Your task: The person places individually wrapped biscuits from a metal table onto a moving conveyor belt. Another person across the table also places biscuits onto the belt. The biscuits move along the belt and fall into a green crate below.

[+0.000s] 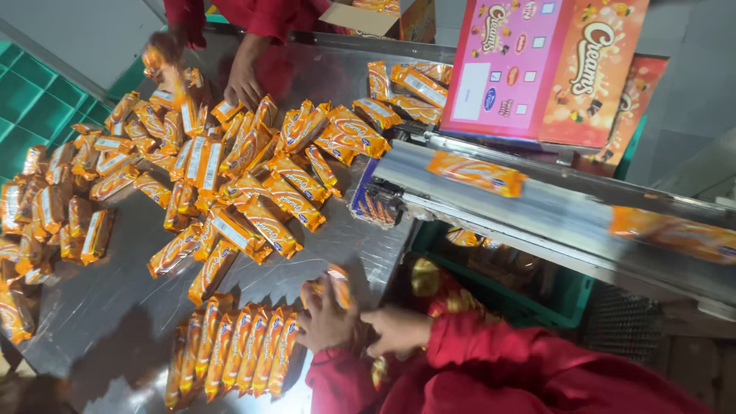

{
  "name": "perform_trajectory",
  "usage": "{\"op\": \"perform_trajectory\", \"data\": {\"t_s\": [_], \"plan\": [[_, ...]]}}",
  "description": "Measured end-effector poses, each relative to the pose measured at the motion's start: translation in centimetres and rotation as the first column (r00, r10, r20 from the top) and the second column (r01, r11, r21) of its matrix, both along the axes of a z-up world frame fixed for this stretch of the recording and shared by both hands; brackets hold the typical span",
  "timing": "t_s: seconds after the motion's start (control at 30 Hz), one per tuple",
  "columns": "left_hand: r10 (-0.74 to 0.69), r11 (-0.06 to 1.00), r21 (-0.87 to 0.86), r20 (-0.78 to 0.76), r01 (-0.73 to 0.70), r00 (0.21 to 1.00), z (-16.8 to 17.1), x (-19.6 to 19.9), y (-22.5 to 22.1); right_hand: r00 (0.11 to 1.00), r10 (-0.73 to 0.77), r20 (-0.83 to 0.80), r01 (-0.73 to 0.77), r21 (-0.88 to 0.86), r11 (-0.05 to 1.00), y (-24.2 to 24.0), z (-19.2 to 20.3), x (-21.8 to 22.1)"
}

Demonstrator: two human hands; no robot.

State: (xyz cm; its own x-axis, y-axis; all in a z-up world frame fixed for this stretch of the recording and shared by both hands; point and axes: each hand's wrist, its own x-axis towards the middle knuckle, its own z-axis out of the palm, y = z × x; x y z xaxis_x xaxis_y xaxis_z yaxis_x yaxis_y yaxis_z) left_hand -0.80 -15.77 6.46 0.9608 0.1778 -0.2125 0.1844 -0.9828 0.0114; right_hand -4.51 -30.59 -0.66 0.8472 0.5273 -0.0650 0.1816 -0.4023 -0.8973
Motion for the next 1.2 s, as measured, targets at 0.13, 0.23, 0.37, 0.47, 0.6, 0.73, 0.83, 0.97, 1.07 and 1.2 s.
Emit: {"op": "perform_trajectory", "data": {"t_s": [0.13,0.23,0.37,0.47,0.6,0.73,0.83,0.97,1.07,1.2], "plan": [[-0.103,0.988,0.116,0.027,0.099,0.994,-1.8,-3.5,1.6,0.771,-0.519,0.369,0.628,-0.312,0.713,-10.2,2.6,12.8],[-0.2,0.966,0.191,0.138,0.172,0.97,-5.0,-6.4,3.1,0.435,-0.264,0.861,0.851,-0.297,0.433,-15.1,5.0,20.7],[-0.404,0.911,0.131,0.099,0.391,0.909,-8.5,-8.2,7.5,0.603,-0.321,0.73,0.694,-0.282,0.662,-18.1,6.6,20.8],[-0.467,0.839,0.044,0.57,0.543,0.676,-8.9,-8.2,10.5,0.558,-0.396,0.729,0.723,-0.193,0.663,-19.8,7.3,18.2],[-0.372,0.925,0.112,0.447,0.362,0.814,-7.4,-7.8,12.1,0.707,-0.436,0.557,0.642,-0.247,0.726,-21.0,8.6,15.7],[-0.377,0.917,0.209,0.171,0.341,0.91,-5.9,-5.7,13.2,0.689,-0.434,0.581,0.64,-0.204,0.741,-22.4,11.1,12.1],[-0.376,0.918,0.219,0.22,0.33,0.9,-6.4,-3.9,14.5,0.604,-0.418,0.678,0.727,-0.255,0.637,-23.9,12.1,8.4],[-0.382,0.924,0.119,0.38,0.365,0.843,-6.4,-1.6,16.5,0.658,-0.436,0.614,0.713,-0.319,0.625,-25.0,10.3,10.0],[-0.347,0.935,0.075,0.409,0.348,0.844,-5.3,-1.6,15.6,0.65,-0.447,0.614,0.608,-0.068,0.791,-23.4,8.0,16.1],[-0.271,0.954,0.072,0.622,0.291,0.735,-3.6,-4.8,11.4,0.562,-0.621,0.547,0.646,0.179,0.742,-15.4,4.6,18.8]]}}
